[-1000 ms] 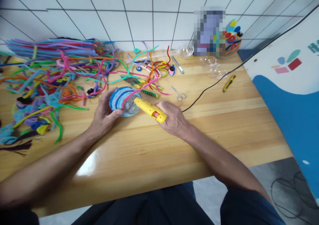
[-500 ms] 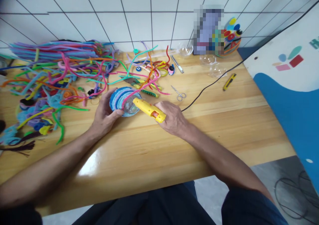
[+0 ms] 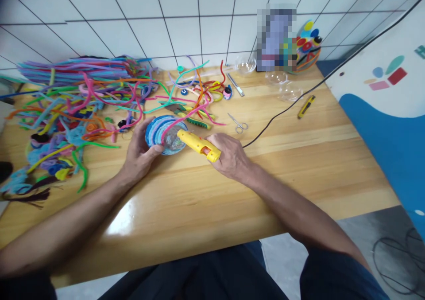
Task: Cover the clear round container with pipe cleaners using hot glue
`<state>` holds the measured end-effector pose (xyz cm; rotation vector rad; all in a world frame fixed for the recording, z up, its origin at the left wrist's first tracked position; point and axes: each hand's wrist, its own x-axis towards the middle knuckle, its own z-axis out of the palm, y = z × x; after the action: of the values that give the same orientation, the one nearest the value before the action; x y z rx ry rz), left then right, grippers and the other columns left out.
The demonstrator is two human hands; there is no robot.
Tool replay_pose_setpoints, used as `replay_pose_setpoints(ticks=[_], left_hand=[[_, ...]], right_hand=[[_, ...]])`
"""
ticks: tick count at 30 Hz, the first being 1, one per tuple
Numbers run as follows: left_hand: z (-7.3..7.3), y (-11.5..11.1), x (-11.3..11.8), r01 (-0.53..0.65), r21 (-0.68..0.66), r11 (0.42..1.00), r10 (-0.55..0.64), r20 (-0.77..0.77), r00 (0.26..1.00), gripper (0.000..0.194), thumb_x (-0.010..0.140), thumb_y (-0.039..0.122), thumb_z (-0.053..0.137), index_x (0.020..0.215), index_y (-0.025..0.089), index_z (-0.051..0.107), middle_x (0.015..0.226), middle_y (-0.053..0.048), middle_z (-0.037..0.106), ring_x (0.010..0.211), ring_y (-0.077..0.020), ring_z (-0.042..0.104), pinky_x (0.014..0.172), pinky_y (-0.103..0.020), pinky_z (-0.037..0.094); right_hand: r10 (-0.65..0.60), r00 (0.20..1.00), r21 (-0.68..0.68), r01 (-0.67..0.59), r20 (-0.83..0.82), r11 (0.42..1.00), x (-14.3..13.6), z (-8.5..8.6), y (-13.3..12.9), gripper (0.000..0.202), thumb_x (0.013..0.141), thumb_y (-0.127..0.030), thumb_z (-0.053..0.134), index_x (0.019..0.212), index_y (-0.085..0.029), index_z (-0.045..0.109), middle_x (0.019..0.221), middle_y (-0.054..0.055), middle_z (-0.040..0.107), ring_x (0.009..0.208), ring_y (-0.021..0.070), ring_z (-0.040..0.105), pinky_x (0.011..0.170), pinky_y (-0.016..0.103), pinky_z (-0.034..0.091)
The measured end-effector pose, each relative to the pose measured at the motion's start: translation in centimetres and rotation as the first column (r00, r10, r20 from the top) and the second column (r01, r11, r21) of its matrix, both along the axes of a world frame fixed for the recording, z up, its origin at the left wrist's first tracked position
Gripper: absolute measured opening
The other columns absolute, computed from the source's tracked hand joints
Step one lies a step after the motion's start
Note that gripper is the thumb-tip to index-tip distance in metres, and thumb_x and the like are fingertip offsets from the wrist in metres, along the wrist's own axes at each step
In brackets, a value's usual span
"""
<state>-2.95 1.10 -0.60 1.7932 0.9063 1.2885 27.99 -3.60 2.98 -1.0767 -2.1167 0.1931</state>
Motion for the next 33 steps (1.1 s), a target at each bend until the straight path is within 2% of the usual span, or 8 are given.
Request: replay_pose_setpoints(ticks=[12, 16, 21, 27, 33], left_hand=[[-0.54, 0.28, -0.10, 0.010, 0.053, 0.999, -0.009, -0.025, 1.000, 0.081, 0.096, 0.064, 0.085, 0.163, 0.031, 0.052, 0.158, -0.013, 0.063, 0.141, -0.0332, 0.069, 0.123, -0.052, 0.058], [-0.52, 0.37, -0.12, 0.018, 0.053, 0.998, -0.017, -0.023, 1.000, 0.081, 0.096, 0.064, 0.084, 0.163, 0.032, 0.052, 0.159, -0.013, 0.062, 0.142, -0.0338, 0.068, 0.125, -0.054, 0.056], [-0.46, 0.38, -0.08, 0.028, 0.054, 0.998, -0.028, -0.012, 1.000, 0.081, 0.096, 0.063, 0.085, 0.163, 0.032, 0.052, 0.160, -0.012, 0.061, 0.143, -0.0332, 0.067, 0.124, -0.051, 0.057], [-0.38, 0.22, 0.05, 0.024, 0.018, 1.000, -0.024, 0.018, 1.000, 0.082, 0.094, 0.064, 0.087, 0.162, 0.032, 0.054, 0.156, -0.013, 0.065, 0.137, -0.0329, 0.071, 0.121, -0.051, 0.060], [-0.24, 0.22, 0.15, 0.018, -0.011, 1.000, -0.018, 0.026, 1.000, 0.083, 0.093, 0.066, 0.087, 0.160, 0.031, 0.053, 0.157, -0.013, 0.064, 0.138, -0.0329, 0.070, 0.120, -0.050, 0.061]], right_hand=[[0.047, 0.998, 0.078, -0.044, -0.032, 0.996, -0.54, 0.25, -0.37, 0.006, 0.107, -0.026, 0.060, 0.111, -0.025, 0.064, 0.087, 0.003, 0.075, 0.077, 0.0223, 0.070, 0.070, 0.035, 0.055], [0.000, 0.999, 0.035, 0.001, -0.037, 0.999, -0.39, 0.36, -0.29, 0.008, 0.104, -0.027, 0.059, 0.111, -0.026, 0.064, 0.088, 0.002, 0.075, 0.074, 0.0216, 0.068, 0.067, 0.035, 0.053], [0.040, 0.999, 0.048, -0.038, -0.035, 0.998, -0.60, 0.32, -0.32, 0.003, 0.105, -0.026, 0.060, 0.106, -0.025, 0.063, 0.083, 0.001, 0.072, 0.071, 0.0202, 0.065, 0.066, 0.033, 0.051], [0.035, 0.998, 0.002, -0.034, -0.048, 0.999, -0.72, 0.17, -0.56, 0.008, 0.105, -0.028, 0.060, 0.108, -0.025, 0.066, 0.088, 0.003, 0.074, 0.075, 0.0216, 0.067, 0.070, 0.035, 0.054], [-0.009, 0.998, -0.017, 0.008, -0.056, 1.000, -0.34, 0.21, -0.34, 0.013, 0.098, -0.023, 0.062, 0.110, -0.026, 0.067, 0.087, 0.002, 0.075, 0.073, 0.0221, 0.067, 0.069, 0.035, 0.055]])
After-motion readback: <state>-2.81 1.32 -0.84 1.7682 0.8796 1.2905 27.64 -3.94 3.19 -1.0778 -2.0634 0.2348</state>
